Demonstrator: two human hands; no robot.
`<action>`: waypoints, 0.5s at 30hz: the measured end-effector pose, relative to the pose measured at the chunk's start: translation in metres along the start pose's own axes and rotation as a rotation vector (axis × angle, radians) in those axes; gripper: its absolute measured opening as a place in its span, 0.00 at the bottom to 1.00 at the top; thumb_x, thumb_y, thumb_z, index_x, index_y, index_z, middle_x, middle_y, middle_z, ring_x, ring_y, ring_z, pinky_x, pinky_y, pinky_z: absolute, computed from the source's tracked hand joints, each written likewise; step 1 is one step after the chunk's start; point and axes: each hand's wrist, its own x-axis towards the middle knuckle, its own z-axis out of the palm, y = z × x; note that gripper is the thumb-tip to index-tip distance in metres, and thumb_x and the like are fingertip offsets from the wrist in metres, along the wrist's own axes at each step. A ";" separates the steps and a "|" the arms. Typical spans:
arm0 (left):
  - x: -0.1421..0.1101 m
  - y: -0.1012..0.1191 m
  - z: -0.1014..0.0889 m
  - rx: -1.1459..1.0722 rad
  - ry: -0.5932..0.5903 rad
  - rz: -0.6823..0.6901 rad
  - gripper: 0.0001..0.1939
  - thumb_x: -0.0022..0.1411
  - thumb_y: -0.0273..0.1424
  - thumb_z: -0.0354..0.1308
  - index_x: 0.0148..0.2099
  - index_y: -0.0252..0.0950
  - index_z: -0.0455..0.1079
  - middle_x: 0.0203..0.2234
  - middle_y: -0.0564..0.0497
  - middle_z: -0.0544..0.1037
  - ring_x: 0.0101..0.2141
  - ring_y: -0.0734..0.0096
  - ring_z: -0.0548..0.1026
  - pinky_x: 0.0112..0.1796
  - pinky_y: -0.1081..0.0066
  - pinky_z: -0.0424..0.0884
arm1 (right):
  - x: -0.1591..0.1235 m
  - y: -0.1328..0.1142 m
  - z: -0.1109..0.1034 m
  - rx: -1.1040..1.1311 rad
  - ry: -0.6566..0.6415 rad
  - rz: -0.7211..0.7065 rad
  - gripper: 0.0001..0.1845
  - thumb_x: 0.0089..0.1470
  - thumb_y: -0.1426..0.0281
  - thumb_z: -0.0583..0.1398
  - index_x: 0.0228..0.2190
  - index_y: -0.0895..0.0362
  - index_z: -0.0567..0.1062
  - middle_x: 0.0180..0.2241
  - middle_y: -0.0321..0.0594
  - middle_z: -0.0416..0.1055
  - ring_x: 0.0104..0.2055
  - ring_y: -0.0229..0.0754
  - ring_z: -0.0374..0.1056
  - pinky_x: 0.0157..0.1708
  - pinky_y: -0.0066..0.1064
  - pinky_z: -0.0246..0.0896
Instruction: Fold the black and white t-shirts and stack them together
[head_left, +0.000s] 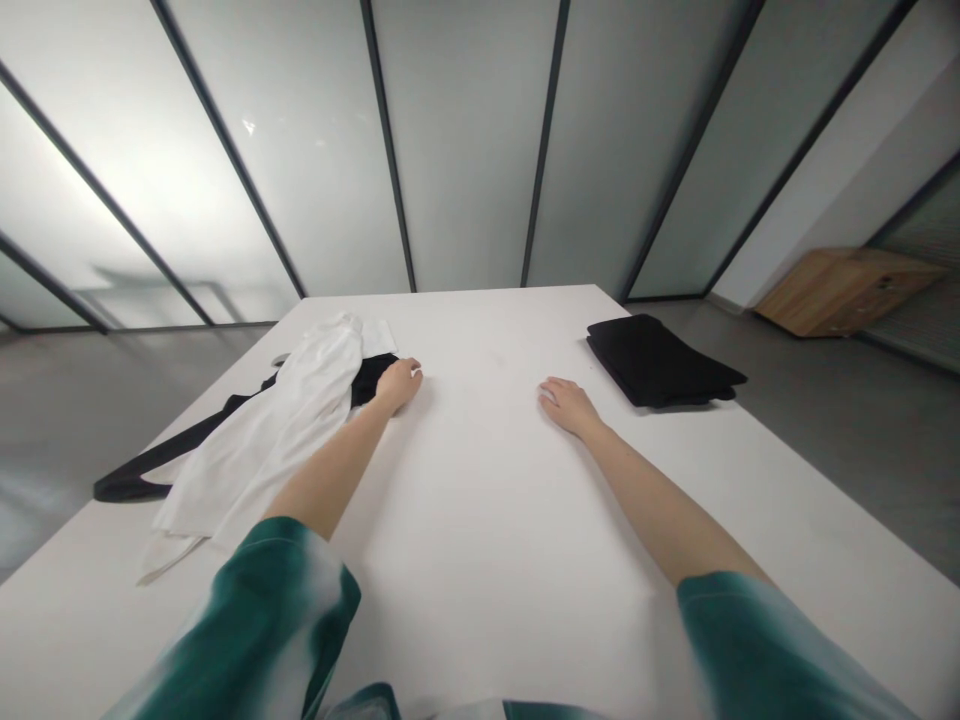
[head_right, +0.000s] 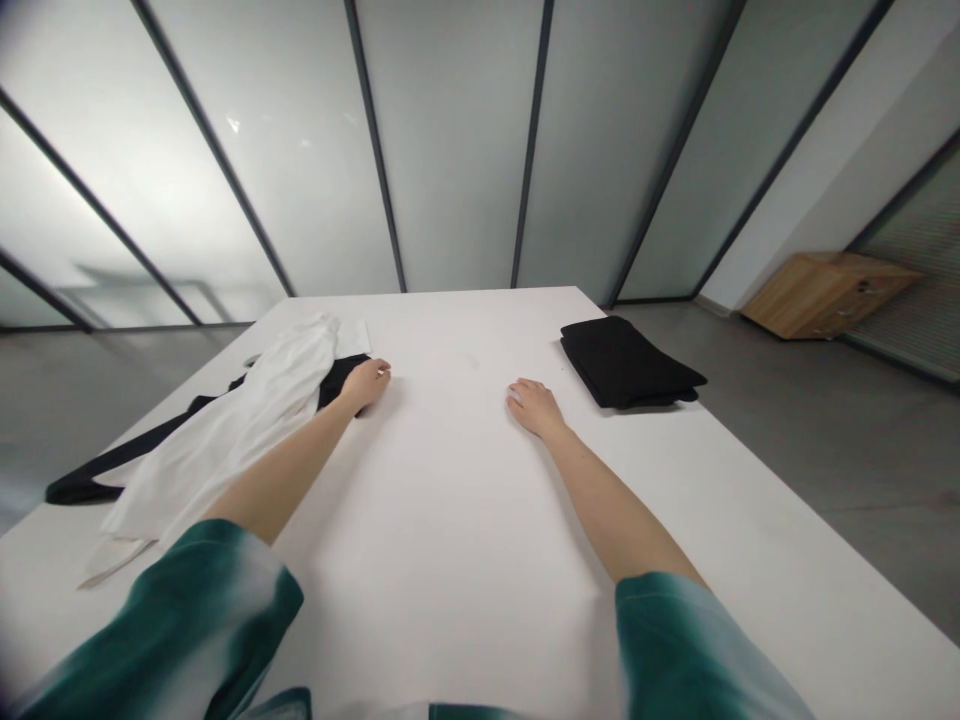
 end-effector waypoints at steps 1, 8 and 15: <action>0.001 -0.010 -0.011 0.045 0.026 -0.042 0.17 0.63 0.30 0.50 0.50 0.36 0.74 0.48 0.40 0.78 0.49 0.54 0.74 0.48 0.62 0.68 | 0.000 0.000 0.000 0.001 0.005 -0.001 0.22 0.62 0.66 0.53 0.53 0.58 0.74 0.59 0.51 0.67 0.60 0.54 0.62 0.57 0.44 0.57; -0.020 -0.085 -0.061 0.339 0.133 -0.319 0.21 0.58 0.38 0.57 0.51 0.32 0.73 0.55 0.29 0.70 0.56 0.36 0.65 0.51 0.47 0.63 | 0.001 0.002 0.004 -0.028 0.030 0.001 0.21 0.62 0.67 0.52 0.52 0.58 0.75 0.58 0.50 0.68 0.58 0.53 0.64 0.56 0.43 0.58; -0.009 -0.104 -0.075 -0.181 0.330 -0.539 0.13 0.62 0.26 0.49 0.46 0.31 0.71 0.46 0.33 0.76 0.52 0.44 0.71 0.51 0.48 0.65 | 0.002 0.002 0.005 -0.009 0.059 -0.009 0.21 0.60 0.66 0.53 0.51 0.56 0.75 0.57 0.50 0.69 0.57 0.53 0.65 0.54 0.44 0.59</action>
